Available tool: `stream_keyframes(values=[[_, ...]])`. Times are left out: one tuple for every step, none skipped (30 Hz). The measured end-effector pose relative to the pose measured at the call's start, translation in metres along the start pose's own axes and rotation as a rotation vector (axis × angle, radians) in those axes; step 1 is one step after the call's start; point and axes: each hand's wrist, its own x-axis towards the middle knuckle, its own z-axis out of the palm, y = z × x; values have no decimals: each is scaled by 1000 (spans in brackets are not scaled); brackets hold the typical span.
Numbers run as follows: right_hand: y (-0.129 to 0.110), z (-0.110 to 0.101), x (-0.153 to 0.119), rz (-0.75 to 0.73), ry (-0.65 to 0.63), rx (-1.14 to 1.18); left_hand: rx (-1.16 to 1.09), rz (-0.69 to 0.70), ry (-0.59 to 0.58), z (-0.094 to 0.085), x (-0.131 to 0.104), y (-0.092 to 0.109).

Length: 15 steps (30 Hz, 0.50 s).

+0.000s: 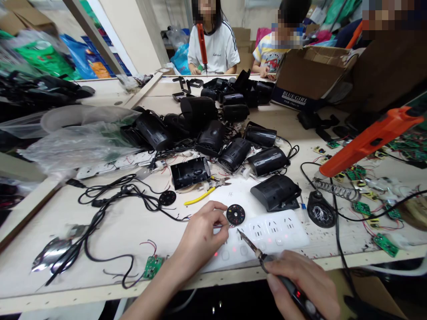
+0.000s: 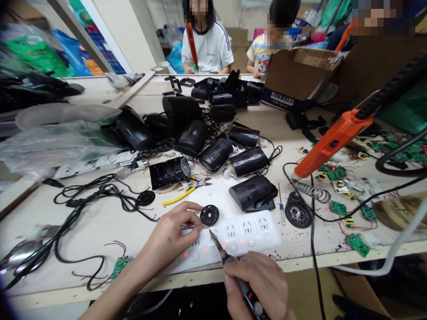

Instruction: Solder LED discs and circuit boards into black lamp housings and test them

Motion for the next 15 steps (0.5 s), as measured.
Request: stream_keyframes(values=[[-2, -2, -2, 31, -3, -15, 4, -4, 2, 0, 0, 0], [-3, -4, -4, 64, -4, -32, 7, -6, 5, 0, 0, 0], [-4, -6, -6, 96, -1, -48, 9, -7, 7, 0, 0, 1], [-5, -9, -8, 119, 3, -61, 11, -7, 8, 0, 0, 1], [-3, -12, -10, 141, 12, -74, 11, -4, 7, 0, 0, 1], [-1, -17, -11, 164, 28, -90, 12, 1, 5, 0, 0, 0], [3, -23, -10, 191, 52, -113, 16, 8, 2, -1, 0, 0], [9, -31, -9, 221, 91, -150, 24, 18, 0, -1, 1, -1], [16, -41, -5, 252, 154, -200, 37, 28, 0, -1, 1, -3], [22, -53, -1, 288, 247, -258, 54, 38, 3, -1, 2, -4], [29, -67, 5, 324, 361, -315, 73, 47, 4, -1, 2, -6], [35, -80, 12, 350, 498, -365, 90, 55, 6, -1, 3, -7], [39, -93, 19, 387, 617, -393, 104, 61, 6, -1, 4, -8], [43, -104, 26, 413, 668, -408, 113, 66, 2, -2, 5, -9], [46, -113, 32, 453, 684, -426, 117, 70, -4, -2, 5, -9]])
